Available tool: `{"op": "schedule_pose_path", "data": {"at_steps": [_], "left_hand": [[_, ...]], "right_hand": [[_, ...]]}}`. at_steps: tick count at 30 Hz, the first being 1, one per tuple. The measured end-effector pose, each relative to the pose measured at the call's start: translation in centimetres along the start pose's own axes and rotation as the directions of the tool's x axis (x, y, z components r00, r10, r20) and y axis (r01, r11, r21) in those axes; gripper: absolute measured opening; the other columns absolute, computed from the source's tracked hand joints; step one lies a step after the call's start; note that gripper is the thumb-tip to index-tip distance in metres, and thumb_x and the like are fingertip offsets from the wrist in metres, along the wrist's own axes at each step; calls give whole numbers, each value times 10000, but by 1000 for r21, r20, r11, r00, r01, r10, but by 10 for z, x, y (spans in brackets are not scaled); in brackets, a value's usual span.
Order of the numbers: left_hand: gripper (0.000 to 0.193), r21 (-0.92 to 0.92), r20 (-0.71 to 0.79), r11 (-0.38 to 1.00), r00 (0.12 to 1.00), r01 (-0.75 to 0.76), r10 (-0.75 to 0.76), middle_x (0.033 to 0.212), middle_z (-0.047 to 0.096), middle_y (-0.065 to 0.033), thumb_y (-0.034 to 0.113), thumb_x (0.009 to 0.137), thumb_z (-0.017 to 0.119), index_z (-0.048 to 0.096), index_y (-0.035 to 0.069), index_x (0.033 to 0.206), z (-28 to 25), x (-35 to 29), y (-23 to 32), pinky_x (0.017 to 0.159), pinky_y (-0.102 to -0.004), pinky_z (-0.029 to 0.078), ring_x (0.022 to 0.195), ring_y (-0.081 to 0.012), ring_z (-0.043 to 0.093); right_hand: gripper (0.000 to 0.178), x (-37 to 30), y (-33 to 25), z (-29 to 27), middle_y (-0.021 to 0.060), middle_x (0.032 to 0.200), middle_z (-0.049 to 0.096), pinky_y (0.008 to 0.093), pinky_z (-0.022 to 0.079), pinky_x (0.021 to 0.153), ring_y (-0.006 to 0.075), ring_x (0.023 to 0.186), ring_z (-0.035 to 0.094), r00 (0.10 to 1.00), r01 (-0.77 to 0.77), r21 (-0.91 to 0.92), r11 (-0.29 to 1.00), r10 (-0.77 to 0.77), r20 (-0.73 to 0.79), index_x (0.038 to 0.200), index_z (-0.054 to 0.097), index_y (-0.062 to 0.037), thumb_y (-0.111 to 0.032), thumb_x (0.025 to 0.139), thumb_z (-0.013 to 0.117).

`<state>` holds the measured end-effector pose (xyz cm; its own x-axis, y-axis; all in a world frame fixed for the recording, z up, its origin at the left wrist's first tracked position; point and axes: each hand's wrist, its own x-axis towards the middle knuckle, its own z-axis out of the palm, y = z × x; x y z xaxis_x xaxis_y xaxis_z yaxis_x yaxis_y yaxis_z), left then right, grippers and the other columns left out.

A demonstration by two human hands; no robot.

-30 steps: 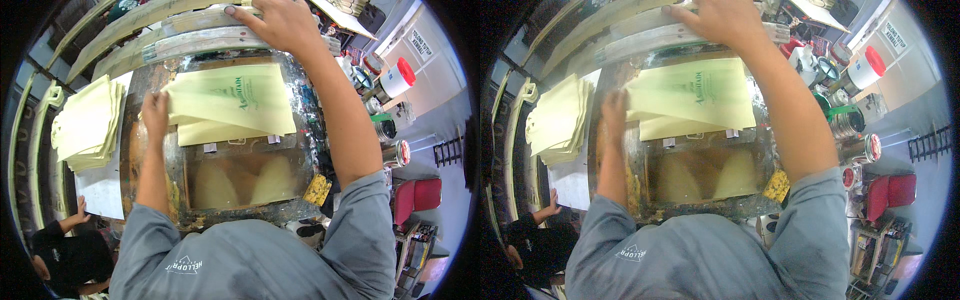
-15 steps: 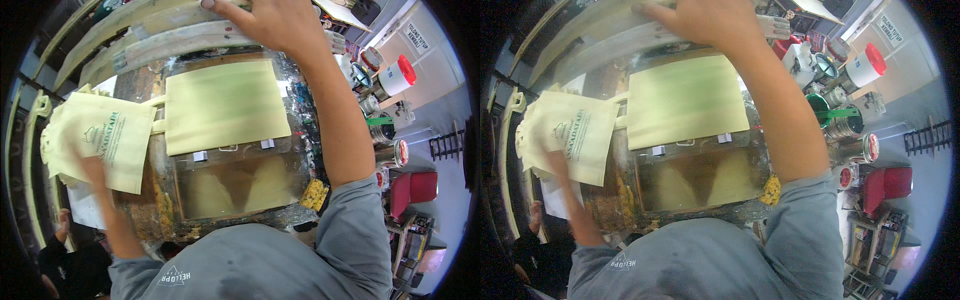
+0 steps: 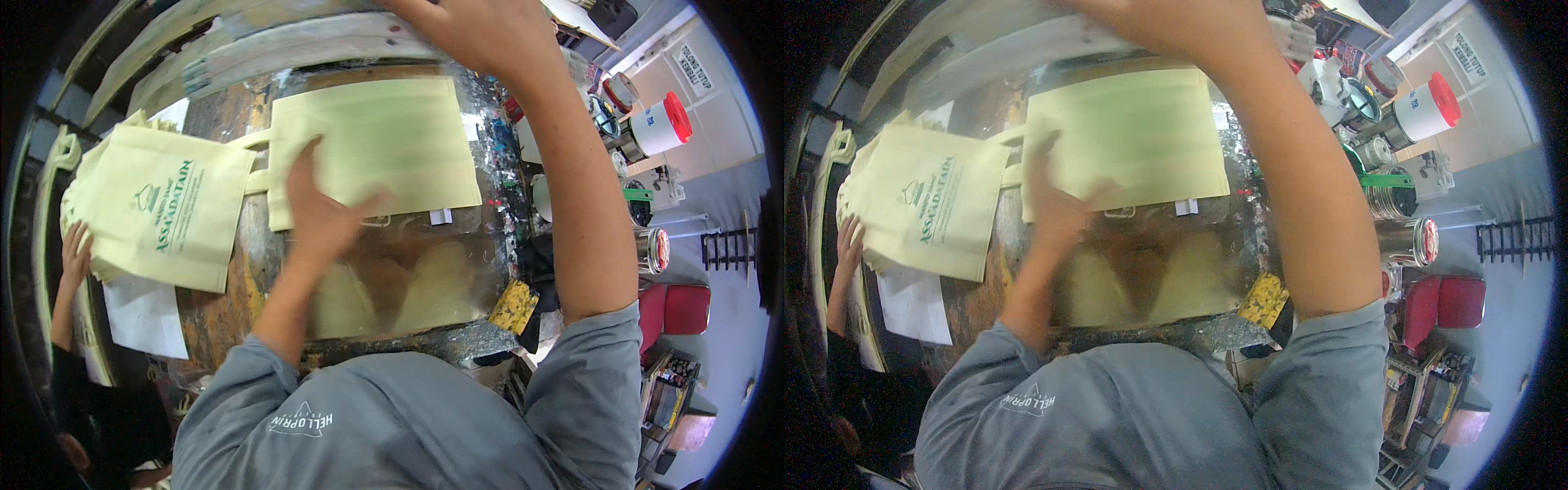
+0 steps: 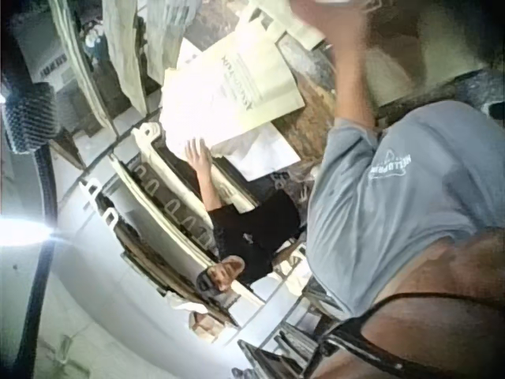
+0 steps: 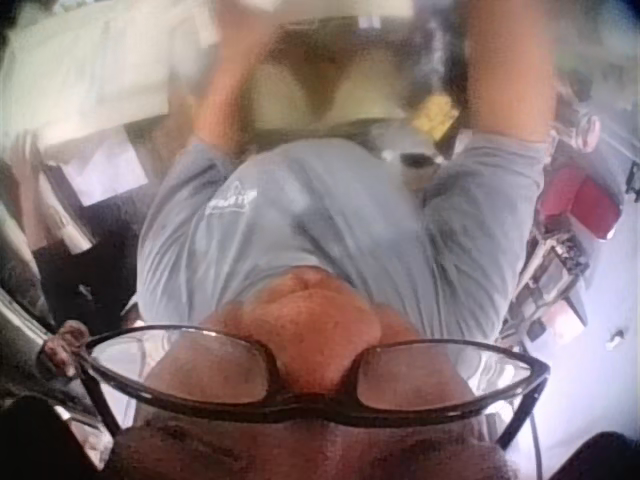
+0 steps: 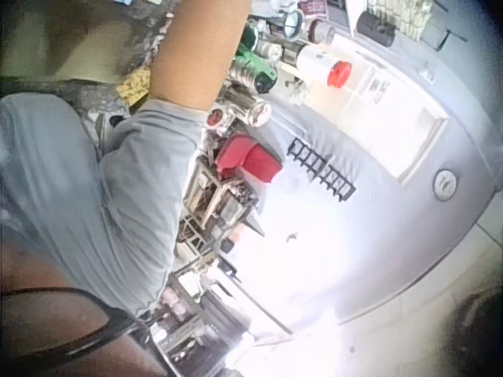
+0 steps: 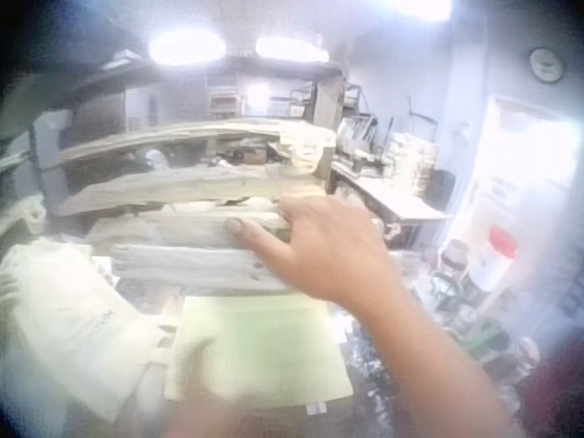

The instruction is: The person applies green ink to a mesh screen with a squeegee, prints a design onto yellow fabric bags one by one, and moves each printed bag to a side stack.

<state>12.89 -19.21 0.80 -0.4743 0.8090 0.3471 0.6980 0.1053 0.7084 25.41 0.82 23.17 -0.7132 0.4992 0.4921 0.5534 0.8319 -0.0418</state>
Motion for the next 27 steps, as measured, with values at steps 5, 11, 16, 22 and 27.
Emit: {"op": "schedule_pose_path", "data": {"at_steps": [5,11,16,22,27], "left_hand": [[757,-591,170,721,930,362,-327,1298,716,-142,169,797,964,586,-15,1427,-106,18,20,980,-320,555,1112,-190,698],[1002,-342,-39,911,965,231,-259,1285,749,-134,313,710,1005,534,-17,1531,-37,-81,-62,1033,-383,510,1131,-246,709],[1197,148,-130,979,984,137,-118,1151,748,-112,506,620,991,478,21,1586,-18,-111,-86,996,-429,373,1017,-297,576],[1238,114,-109,985,987,131,-119,1179,736,-82,537,592,992,482,-1,1583,-18,-115,-91,967,-421,382,1005,-287,515],[1256,143,-88,986,993,87,-75,1156,741,-86,605,607,957,466,2,1594,-23,-110,-87,960,-420,359,999,-276,525]], "right_hand": [[466,-66,10,38,138,979,718,592,509,873,385,1045,712,982,125,6,992,-124,144,1016,641,-74,-501,880,767],[581,-110,11,87,149,1038,694,538,508,828,406,1048,681,935,99,99,990,-126,332,1149,566,-82,-328,752,912],[532,-183,-16,104,87,1029,643,499,440,851,341,1028,637,917,103,81,991,-127,377,1112,576,-120,-297,739,912],[477,-158,-12,152,44,1014,621,489,398,880,299,1012,604,974,133,-48,990,-122,189,1091,586,-148,-254,743,894],[517,-67,36,222,39,1087,666,522,430,898,287,1074,630,985,118,-103,988,-103,139,1187,610,-158,-265,765,890]]}}
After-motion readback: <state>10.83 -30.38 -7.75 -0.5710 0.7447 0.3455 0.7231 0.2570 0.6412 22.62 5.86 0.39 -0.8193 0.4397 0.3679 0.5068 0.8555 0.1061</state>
